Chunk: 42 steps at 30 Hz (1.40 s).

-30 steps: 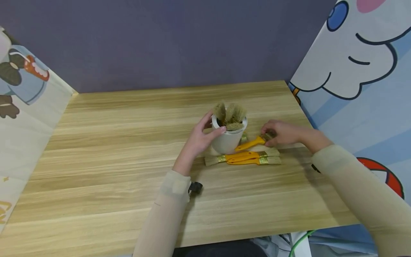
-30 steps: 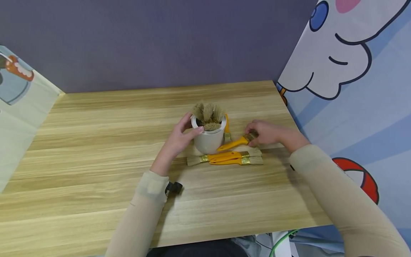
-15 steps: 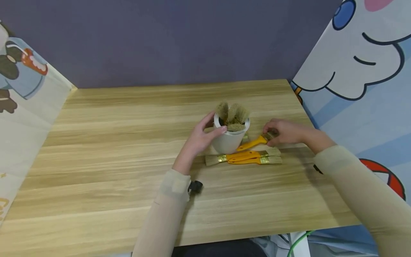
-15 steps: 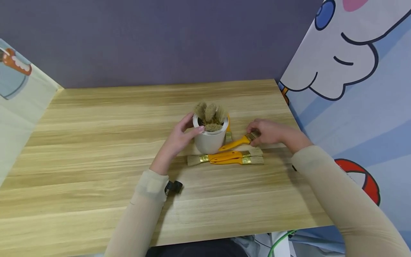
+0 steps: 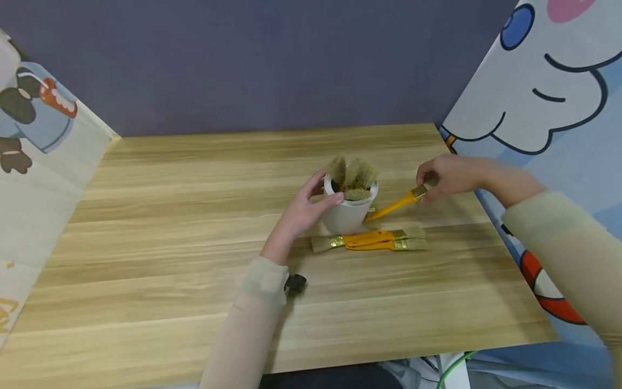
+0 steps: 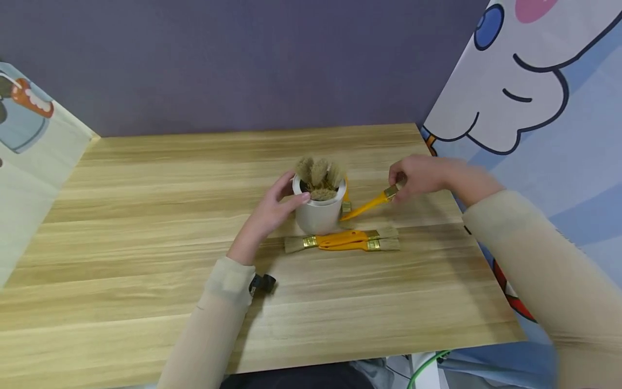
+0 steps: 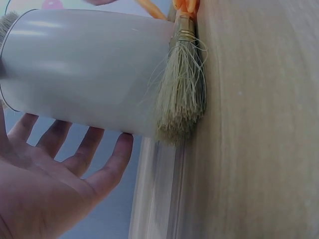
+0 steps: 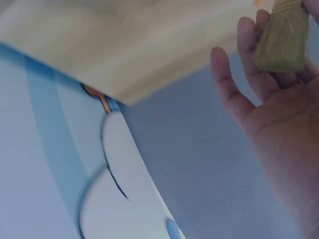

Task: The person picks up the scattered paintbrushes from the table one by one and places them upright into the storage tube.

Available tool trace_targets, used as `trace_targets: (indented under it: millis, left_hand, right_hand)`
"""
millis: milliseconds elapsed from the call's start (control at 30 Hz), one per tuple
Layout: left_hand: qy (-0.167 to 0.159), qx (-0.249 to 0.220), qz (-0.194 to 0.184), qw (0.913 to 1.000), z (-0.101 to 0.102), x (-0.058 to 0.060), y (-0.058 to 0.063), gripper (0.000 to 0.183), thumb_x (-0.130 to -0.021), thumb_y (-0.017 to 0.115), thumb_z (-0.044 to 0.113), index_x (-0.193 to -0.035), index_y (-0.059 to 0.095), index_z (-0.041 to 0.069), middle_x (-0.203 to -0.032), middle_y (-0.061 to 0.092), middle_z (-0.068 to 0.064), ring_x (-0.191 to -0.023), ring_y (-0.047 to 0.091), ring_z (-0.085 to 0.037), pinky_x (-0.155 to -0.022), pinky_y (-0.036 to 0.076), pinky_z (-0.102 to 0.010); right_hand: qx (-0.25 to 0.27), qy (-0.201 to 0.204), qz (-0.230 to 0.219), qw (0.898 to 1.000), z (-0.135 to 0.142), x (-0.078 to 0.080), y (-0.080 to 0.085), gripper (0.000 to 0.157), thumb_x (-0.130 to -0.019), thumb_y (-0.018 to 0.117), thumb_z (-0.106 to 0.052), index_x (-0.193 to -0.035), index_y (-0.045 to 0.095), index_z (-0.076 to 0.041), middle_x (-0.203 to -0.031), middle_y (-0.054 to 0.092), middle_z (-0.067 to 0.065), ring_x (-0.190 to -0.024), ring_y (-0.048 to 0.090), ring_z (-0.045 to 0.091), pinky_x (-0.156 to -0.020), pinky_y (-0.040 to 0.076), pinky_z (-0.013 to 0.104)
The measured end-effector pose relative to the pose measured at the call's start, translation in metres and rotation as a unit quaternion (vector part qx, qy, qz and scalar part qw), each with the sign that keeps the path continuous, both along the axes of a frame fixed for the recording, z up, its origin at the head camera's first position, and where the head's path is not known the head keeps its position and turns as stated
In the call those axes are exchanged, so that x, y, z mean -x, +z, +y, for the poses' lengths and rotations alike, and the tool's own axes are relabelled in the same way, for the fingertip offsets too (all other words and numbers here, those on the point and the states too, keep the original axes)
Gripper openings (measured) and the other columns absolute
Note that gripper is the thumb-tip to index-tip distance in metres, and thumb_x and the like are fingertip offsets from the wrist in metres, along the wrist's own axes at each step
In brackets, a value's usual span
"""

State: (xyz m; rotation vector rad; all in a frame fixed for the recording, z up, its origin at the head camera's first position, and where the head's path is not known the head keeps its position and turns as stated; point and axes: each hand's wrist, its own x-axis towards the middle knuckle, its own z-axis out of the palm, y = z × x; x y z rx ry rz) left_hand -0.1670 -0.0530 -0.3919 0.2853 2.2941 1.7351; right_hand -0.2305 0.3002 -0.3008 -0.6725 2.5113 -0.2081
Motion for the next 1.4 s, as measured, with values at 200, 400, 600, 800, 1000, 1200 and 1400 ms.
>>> trace_targets:
  millis: [200,400,600,800,1000,1200,1400]
  left_hand:
    - [0.002,0.007,-0.005,1.0000,0.001,0.001,0.000,0.087,-0.096,0.075,0.051,-0.168,0.032,0.028,-0.167,0.046,-0.008,-0.151,0.048,-0.030,-0.121,0.045,-0.055]
    - [0.000,0.005,-0.008,1.0000,0.002,0.002,-0.001,0.087,-0.096,0.075,0.050,-0.168,0.032,0.028,-0.168,0.046,-0.009,-0.152,0.047,-0.031,-0.122,0.044,-0.056]
    - [-0.001,0.011,-0.015,0.9998,-0.003,0.001,-0.001,0.088,-0.095,0.075,0.053,-0.169,0.031,0.031,-0.169,0.044,-0.007,-0.152,0.046,-0.031,-0.121,0.044,-0.057]
    - [0.004,0.009,-0.008,0.9999,-0.005,0.003,-0.003,0.088,-0.096,0.074,0.053,-0.169,0.030,0.031,-0.169,0.043,-0.008,-0.152,0.047,-0.030,-0.120,0.046,-0.057]
    - [-0.001,0.011,-0.005,0.9999,-0.005,0.004,-0.003,0.089,-0.096,0.075,0.051,-0.169,0.031,0.028,-0.169,0.045,-0.009,-0.151,0.048,-0.031,-0.120,0.046,-0.056]
    - [-0.001,0.010,-0.010,0.9999,-0.007,0.005,-0.004,0.088,-0.096,0.075,0.051,-0.169,0.031,0.028,-0.168,0.045,-0.009,-0.151,0.048,-0.031,-0.120,0.047,-0.055]
    - [-0.001,-0.006,0.006,1.0000,-0.009,0.007,-0.003,0.082,-0.098,0.075,0.046,-0.167,0.035,0.028,-0.166,0.047,-0.010,-0.148,0.050,-0.032,-0.117,0.049,-0.055]
  right_hand:
    - [-0.031,0.003,0.057,0.998,-0.006,0.005,0.051,0.048,-0.090,0.087,-0.037,-0.124,0.069,-0.009,-0.112,0.074,0.006,-0.085,0.059,0.017,-0.069,0.049,0.032]
    - [-0.065,0.007,0.110,0.992,-0.014,0.007,0.092,0.049,-0.093,0.085,-0.037,-0.127,0.069,-0.006,-0.110,0.076,0.009,-0.081,0.059,0.018,-0.065,0.049,0.031]
    - [-0.092,0.029,0.174,0.980,-0.026,0.004,0.134,0.048,-0.093,0.084,-0.033,-0.124,0.070,0.000,-0.110,0.073,0.018,-0.079,0.057,0.022,-0.060,0.048,0.028]
    - [-0.097,0.046,0.247,0.963,-0.040,0.008,0.168,0.045,-0.092,0.085,-0.031,-0.120,0.071,0.001,-0.108,0.070,0.024,-0.078,0.054,0.025,-0.056,0.043,0.026]
    - [-0.070,0.085,0.287,0.952,-0.056,0.002,0.180,0.042,-0.089,0.089,-0.028,-0.115,0.073,0.001,-0.106,0.072,0.024,-0.079,0.056,0.027,-0.056,0.044,0.022]
    - [-0.024,0.139,0.313,0.939,-0.079,-0.001,0.188,0.036,-0.088,0.090,-0.025,-0.114,0.075,-0.005,-0.111,0.073,0.019,-0.089,0.059,0.028,-0.062,0.046,0.019]
    - [-0.003,0.194,0.329,0.924,-0.107,-0.006,0.189,0.033,-0.090,0.088,-0.029,-0.115,0.074,-0.013,-0.110,0.073,0.006,-0.089,0.060,0.023,-0.070,0.050,0.025]
